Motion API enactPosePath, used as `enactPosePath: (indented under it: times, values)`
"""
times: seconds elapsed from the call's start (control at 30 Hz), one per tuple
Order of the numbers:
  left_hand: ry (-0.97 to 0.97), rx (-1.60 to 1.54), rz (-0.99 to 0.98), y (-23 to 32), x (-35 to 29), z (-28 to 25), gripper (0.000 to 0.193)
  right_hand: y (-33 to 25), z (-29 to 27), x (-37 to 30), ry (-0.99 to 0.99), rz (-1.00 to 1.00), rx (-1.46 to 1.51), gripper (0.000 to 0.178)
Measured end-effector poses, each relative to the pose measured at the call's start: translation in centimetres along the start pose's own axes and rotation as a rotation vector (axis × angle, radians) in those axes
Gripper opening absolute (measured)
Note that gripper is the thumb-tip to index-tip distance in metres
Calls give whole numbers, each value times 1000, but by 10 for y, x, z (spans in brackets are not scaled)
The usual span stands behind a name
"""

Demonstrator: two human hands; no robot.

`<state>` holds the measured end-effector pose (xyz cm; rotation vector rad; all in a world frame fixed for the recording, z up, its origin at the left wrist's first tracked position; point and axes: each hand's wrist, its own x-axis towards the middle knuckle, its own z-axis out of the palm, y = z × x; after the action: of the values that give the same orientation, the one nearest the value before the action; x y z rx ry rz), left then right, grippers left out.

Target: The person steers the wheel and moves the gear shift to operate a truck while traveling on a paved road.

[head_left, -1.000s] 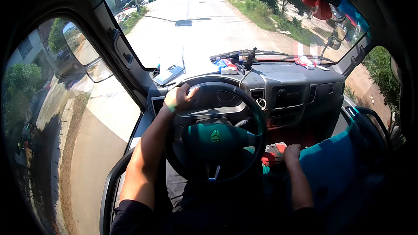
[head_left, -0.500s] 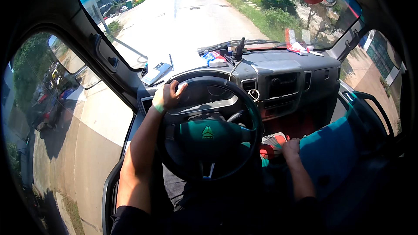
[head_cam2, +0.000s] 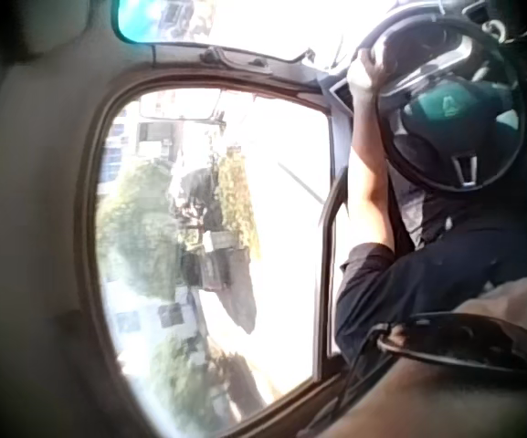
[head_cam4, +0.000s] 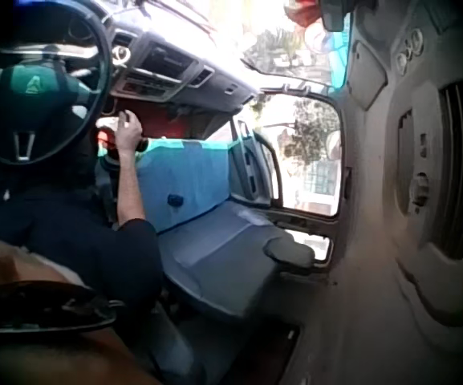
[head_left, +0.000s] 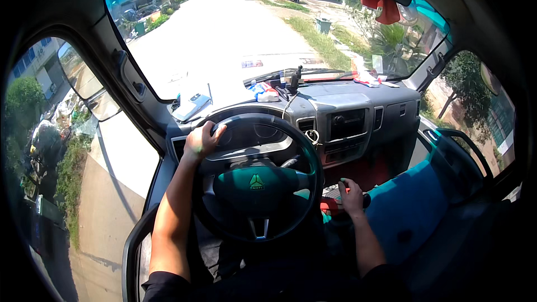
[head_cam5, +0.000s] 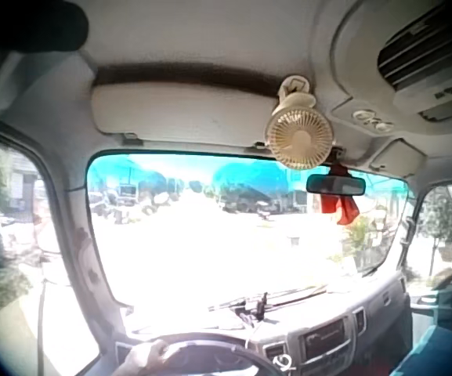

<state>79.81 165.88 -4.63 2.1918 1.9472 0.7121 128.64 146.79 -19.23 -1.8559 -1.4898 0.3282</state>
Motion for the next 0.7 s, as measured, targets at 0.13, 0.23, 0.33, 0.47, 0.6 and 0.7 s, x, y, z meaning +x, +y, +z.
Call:
enactPosePath:
  times: [0.13, 0.23, 0.33, 0.47, 0.6, 0.7]
  values:
    - [-19, 22, -19, 5, -20, -12, 57, -33, 21, 28, 10, -26, 497, 54]
    - [-1, -12, -114, 4, -40, -17, 53, -88, 33, 55, -44, -72, 477, 69]
    - [8, -6, -217, 1, -56, -15, 51, -127, 47, 71, -134, -111, 330, 68]
    - [125, -33, -189, -14, -79, -1, 47, -145, 57, 87, -49, -240, 66, 59]
    - [206, -58, -205, -14, -96, 5, 45, -140, 64, 102, 25, -410, 85, 49]
    - [216, -85, -211, -13, -104, 6, 42, -141, 64, 102, -4, -410, 65, 47]
